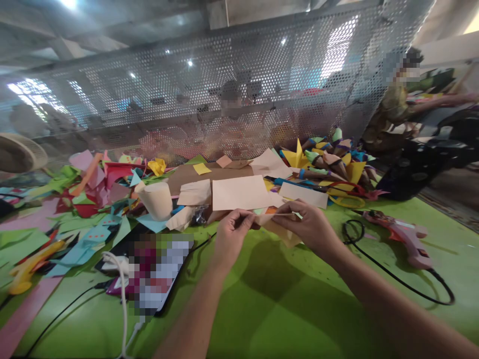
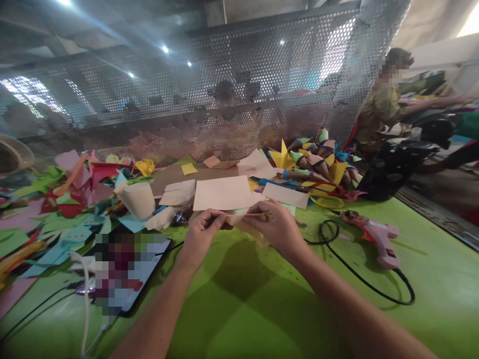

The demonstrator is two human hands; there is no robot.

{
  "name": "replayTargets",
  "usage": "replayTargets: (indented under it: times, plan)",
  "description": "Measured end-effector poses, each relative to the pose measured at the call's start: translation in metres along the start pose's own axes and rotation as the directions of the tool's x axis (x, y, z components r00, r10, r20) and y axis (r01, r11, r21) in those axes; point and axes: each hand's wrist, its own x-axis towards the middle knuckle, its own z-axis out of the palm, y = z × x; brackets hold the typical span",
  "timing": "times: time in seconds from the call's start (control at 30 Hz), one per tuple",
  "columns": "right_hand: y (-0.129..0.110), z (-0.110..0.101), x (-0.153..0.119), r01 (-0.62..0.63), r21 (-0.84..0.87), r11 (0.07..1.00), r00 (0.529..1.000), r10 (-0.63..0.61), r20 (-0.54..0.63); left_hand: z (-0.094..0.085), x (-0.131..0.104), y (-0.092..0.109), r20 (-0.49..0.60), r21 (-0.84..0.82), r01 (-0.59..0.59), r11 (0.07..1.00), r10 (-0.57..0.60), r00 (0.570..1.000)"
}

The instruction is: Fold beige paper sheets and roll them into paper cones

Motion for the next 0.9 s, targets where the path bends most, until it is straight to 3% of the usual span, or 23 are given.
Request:
replayTargets:
  times: [0.17,0.37,0.47,0.67,0.8,0.9]
  plan:
    - [-0.004,-0.001,-0.001,0.102,-0.059,0.993,0.995,-0.101,0.011,-0.004,-0.002,0.007,0.053,0.245,-0.091,0.965,0.080,0.995]
    - [-0.016,-0.003,-0.003,0.184,-0.136,0.973,0.983,-0.178,0.056,-0.002,-0.004,0.012,0.220,0.439,-0.229,0.869,0.143,0.965]
    - [-0.015,-0.003,-0.003,0.153,-0.106,0.982,0.986,-0.146,0.077,-0.003,-0.003,0.009,0.219,0.434,-0.198,0.879,0.110,0.970]
    - [0.001,-0.001,-0.001,-0.043,-0.022,0.999,0.987,0.046,0.155,-0.008,-0.001,0.001,0.195,0.395,-0.103,0.913,0.026,0.980]
    - [0.004,-0.001,0.000,-0.063,-0.008,0.998,0.982,0.063,0.176,-0.010,-0.001,0.002,0.218,0.377,-0.031,0.926,-0.056,0.974]
    - [0.000,-0.004,0.000,-0.029,-0.052,0.998,0.984,0.038,0.176,-0.011,0.000,0.004,0.265,0.377,-0.045,0.925,-0.061,0.962]
